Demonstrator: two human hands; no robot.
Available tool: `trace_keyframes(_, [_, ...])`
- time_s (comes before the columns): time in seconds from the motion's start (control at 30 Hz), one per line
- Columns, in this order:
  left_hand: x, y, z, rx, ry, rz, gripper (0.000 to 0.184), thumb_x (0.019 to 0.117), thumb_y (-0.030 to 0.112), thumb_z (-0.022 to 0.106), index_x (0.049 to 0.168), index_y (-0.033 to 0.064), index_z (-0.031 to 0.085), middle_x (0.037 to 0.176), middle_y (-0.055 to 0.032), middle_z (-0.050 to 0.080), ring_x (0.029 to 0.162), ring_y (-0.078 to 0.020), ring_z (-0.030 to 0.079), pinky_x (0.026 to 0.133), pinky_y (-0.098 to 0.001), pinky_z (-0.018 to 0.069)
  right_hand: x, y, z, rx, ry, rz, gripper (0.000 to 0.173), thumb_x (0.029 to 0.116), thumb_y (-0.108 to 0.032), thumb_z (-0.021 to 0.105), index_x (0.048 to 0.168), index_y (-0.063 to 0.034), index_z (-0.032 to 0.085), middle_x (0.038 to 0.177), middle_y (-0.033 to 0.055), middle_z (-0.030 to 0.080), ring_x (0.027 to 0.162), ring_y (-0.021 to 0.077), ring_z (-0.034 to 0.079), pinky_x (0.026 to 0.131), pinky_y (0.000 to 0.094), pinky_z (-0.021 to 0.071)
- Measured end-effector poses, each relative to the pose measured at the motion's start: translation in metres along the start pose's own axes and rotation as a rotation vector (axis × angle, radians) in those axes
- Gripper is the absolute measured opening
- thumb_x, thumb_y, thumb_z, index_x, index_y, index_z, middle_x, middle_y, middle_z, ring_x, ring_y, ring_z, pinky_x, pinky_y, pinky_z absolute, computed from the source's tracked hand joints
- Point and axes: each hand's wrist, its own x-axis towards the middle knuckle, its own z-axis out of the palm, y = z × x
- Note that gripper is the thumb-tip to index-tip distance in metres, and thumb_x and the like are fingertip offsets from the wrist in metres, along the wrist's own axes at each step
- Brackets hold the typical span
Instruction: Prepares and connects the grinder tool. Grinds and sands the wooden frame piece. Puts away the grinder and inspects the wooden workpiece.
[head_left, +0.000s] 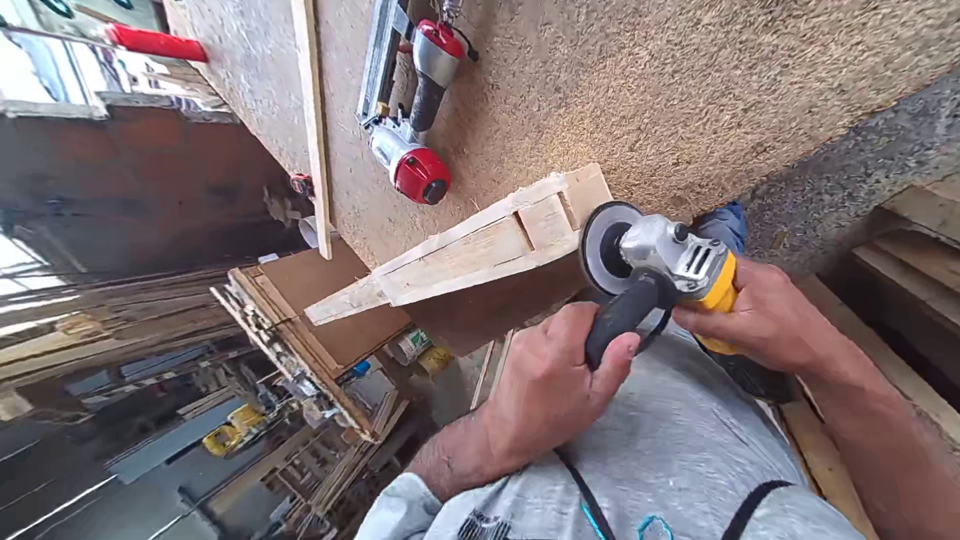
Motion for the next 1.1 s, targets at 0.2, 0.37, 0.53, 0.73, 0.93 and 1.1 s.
trace_keyframes(0.2, [0.025, 0.021, 0.019, 0.112, -0.077, 0.083, 0.04, 0.1009, 0.042, 0.059, 0.098, 0.0033, 0.069, 0.07, -0.0038, 0.065, 0.055, -0.0124, 0.063, 0.045, -0.0301, 0.0504, 0.002, 0.038, -0.009, 0.26, -0.001, -0.039, 0.055, 0.0793, -0.054, 0.08, 0.119, -0.0178, 0.066, 0.103, -0.0093, 0.074, 0.094, 0.0021, 0.071, 0.084, 0.0271, 0.062])
trace_keyframes(0.37, [-0.064, -0.042, -0.02, -0.16, 0.066, 0.187, 0.051, 0.1063, 0.048, 0.049, 0.117, 0.001, 0.066, 0.092, -0.0088, 0.074, 0.079, -0.007, 0.071, 0.07, -0.0238, 0.0605, -0.05, -0.067, 0.015, -0.463, 0.124, -0.115, 0.07, 0.0822, -0.069, 0.068, 0.121, -0.0102, 0.065, 0.089, 0.0055, 0.072, 0.076, 0.0173, 0.07, 0.061, 0.0458, 0.057])
trace_keyframes(0.53, [-0.12, -0.106, -0.011, -0.353, 0.301, 0.067, 0.046, 0.1051, 0.057, 0.046, 0.119, 0.0181, 0.066, 0.095, 0.0075, 0.071, 0.077, 0.0032, 0.067, 0.067, -0.0175, 0.058, -0.038, -0.121, 0.082, -0.843, 0.138, -0.316, 0.072, 0.085, -0.06, 0.066, 0.12, 0.0018, 0.062, 0.087, 0.0157, 0.07, 0.065, 0.0328, 0.069, 0.049, 0.0475, 0.0533])
trace_keyframes(0.73, [-0.103, -0.119, 0.011, -0.479, 0.322, 0.056, 0.043, 0.1035, 0.057, 0.05, 0.116, 0.0202, 0.068, 0.09, 0.0089, 0.07, 0.069, 0.0036, 0.064, 0.06, -0.0163, 0.0551, -0.034, -0.12, 0.081, -0.914, 0.171, -0.242, 0.071, 0.0834, -0.059, 0.067, 0.12, 0.0017, 0.062, 0.087, 0.0154, 0.069, 0.063, 0.0319, 0.068, 0.048, 0.0446, 0.0521])
trace_keyframes(0.93, [-0.01, -0.041, 0.015, -0.301, 0.032, 0.088, 0.047, 0.104, 0.043, 0.056, 0.102, -0.0017, 0.07, 0.082, -0.0083, 0.072, 0.07, -0.0081, 0.068, 0.062, -0.0262, 0.059, -0.029, -0.039, -0.006, -0.443, 0.198, 0.008, 0.074, 0.0803, -0.07, 0.07, 0.12, -0.0074, 0.065, 0.093, 0.0075, 0.073, 0.081, 0.017, 0.071, 0.07, 0.0463, 0.0586])
trace_keyframes(1.1, [-0.017, -0.029, -0.002, -0.274, 0.047, 0.169, 0.048, 0.1042, 0.042, 0.054, 0.102, -0.0035, 0.07, 0.081, -0.0104, 0.072, 0.069, -0.0093, 0.069, 0.061, -0.0249, 0.0583, -0.043, -0.042, -0.004, -0.376, 0.199, 0.0, 0.075, 0.0771, -0.071, 0.072, 0.121, -0.0111, 0.064, 0.096, 0.0006, 0.073, 0.086, 0.0047, 0.069, 0.074, 0.0351, 0.0595])
